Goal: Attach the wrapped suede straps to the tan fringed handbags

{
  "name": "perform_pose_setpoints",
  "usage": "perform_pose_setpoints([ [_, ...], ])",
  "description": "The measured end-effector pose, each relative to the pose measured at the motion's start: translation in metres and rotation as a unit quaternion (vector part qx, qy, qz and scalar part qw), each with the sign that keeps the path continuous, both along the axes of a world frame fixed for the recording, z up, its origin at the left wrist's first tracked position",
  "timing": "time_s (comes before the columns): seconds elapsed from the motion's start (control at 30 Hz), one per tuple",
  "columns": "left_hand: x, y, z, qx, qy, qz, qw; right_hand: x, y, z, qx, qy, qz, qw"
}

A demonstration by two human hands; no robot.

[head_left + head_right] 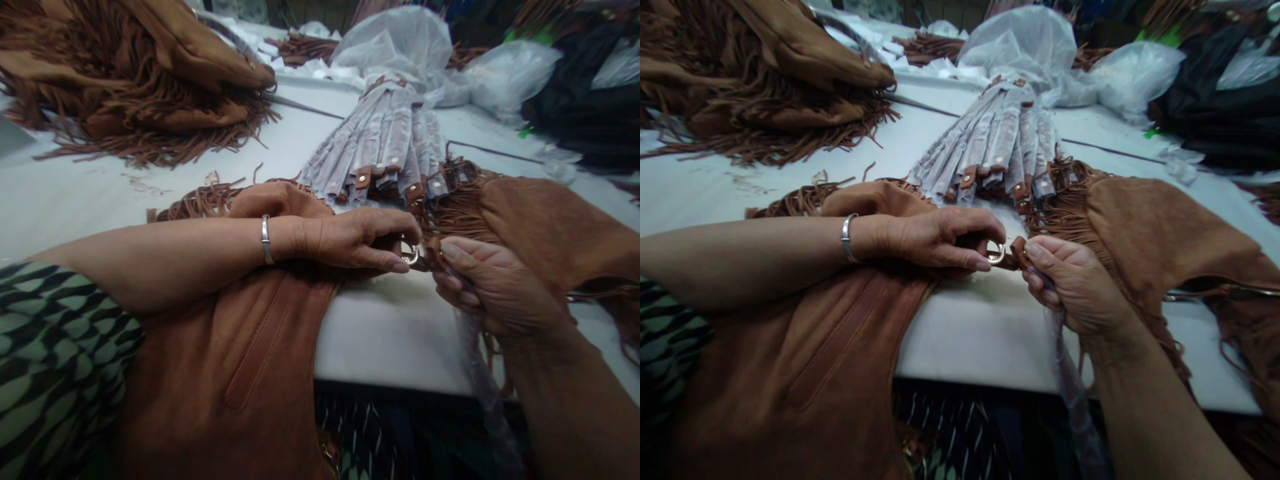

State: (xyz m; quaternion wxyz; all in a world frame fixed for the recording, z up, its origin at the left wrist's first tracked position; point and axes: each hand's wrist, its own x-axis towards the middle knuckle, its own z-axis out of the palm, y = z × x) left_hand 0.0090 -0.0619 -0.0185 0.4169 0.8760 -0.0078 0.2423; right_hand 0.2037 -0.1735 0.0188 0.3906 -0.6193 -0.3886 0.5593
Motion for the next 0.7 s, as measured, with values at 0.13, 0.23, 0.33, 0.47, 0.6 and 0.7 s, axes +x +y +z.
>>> perform_pose_setpoints([
  [0.13, -0.0013, 0.0003, 0.0011, 0.031, -0.008, 0.012, 0.999, -0.0019, 0.0042, -0.0033, 0.000, -0.021, -0.006, 1.000],
  [0.23, -0.0020, -0.0002, -0.0004, 0.021, -0.015, 0.002, 1.000, -0.0030, 0.0070, -0.0060, 0.004, -0.039, -0.004, 0.999],
  [0.33, -0.0012, -0.0001, -0.0034, 0.010, -0.022, 0.000, 1.000, -0.0029, 0.0081, -0.0073, 0.010, -0.048, 0.007, 0.999],
  [0.47, -0.0002, 0.0001, -0.0058, 0.003, -0.013, 0.011, 1.000, -0.0009, 0.0082, -0.0061, 0.013, -0.048, 0.016, 0.999],
  [0.6, -0.0008, -0.0002, -0.0058, 0.012, -0.035, 0.019, 0.999, -0.0022, 0.0091, -0.0031, 0.010, -0.054, 0.058, 0.997],
  [0.7, -0.0019, -0.0007, -0.0052, 0.019, -0.051, 0.026, 0.998, -0.0036, 0.0106, -0.0023, 0.006, -0.039, 0.074, 0.997],
])
